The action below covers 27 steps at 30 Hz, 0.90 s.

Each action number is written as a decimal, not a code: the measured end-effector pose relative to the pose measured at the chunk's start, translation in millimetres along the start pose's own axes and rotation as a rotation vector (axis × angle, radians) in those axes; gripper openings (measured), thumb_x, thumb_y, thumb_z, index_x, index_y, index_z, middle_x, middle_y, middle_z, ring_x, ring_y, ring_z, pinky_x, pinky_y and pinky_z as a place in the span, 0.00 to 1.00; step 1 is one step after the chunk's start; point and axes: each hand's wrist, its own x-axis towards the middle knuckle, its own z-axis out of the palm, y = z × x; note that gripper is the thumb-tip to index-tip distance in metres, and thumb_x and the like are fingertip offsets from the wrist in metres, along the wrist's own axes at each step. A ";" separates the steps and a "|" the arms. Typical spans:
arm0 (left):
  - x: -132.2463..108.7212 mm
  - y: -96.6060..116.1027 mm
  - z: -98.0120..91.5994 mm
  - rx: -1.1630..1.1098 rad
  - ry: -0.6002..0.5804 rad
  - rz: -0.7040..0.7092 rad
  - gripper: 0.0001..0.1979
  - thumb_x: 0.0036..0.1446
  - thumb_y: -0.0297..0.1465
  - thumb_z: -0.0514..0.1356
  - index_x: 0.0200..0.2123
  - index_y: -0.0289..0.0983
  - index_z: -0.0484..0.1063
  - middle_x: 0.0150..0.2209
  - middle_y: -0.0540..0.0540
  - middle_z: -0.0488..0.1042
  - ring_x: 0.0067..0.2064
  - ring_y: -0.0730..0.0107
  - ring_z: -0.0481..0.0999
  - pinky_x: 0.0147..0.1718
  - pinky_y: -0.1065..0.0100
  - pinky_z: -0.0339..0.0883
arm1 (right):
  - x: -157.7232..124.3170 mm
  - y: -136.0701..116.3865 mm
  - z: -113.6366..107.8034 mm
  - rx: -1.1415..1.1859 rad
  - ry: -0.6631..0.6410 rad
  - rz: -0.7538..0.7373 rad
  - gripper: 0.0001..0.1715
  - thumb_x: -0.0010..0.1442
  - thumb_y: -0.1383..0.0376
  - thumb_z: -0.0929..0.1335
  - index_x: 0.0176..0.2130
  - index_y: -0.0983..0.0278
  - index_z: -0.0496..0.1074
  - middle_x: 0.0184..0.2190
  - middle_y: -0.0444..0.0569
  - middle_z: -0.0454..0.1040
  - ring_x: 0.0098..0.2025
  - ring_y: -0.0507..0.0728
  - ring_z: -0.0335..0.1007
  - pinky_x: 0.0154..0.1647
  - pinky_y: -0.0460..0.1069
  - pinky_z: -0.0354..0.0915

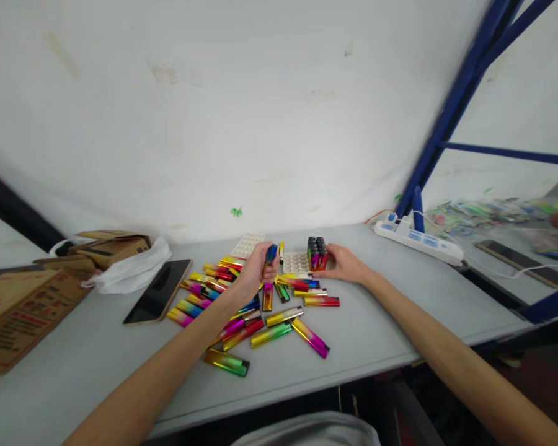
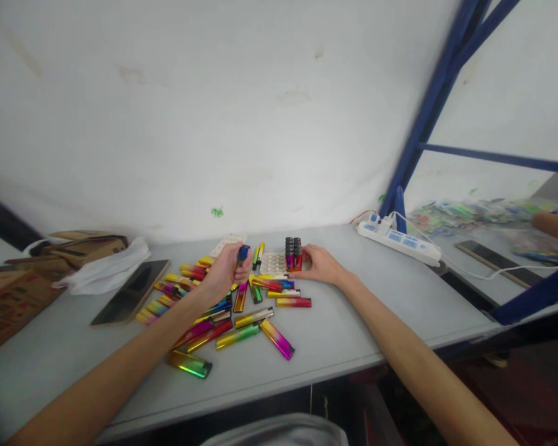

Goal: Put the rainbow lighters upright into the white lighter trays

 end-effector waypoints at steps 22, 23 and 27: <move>0.8 -3.4 1.8 -0.054 -0.033 0.135 0.13 0.58 0.41 0.60 0.38 0.38 0.67 0.26 0.53 0.66 0.22 0.75 0.62 0.19 0.75 0.56 | 0.5 -1.9 -1.4 0.034 -0.029 0.037 0.37 0.51 0.37 0.75 0.41 0.65 0.72 0.34 0.49 0.74 0.32 0.57 0.65 0.34 0.50 0.60; 7.8 -3.3 3.2 -0.032 -0.020 0.155 0.12 0.56 0.39 0.61 0.39 0.38 0.67 0.28 0.52 0.67 0.23 0.75 0.64 0.19 0.74 0.59 | 0.5 -1.6 -1.2 0.039 -0.026 0.035 0.37 0.50 0.37 0.76 0.41 0.65 0.72 0.34 0.49 0.74 0.32 0.56 0.65 0.33 0.50 0.60; 44.7 -3.7 8.0 0.218 0.037 0.270 0.12 0.55 0.35 0.63 0.42 0.37 0.72 0.29 0.52 0.70 0.27 0.72 0.72 0.29 0.69 0.72 | 0.5 -2.0 -1.2 0.055 -0.023 0.032 0.38 0.50 0.37 0.76 0.42 0.65 0.73 0.34 0.49 0.74 0.33 0.56 0.65 0.34 0.50 0.60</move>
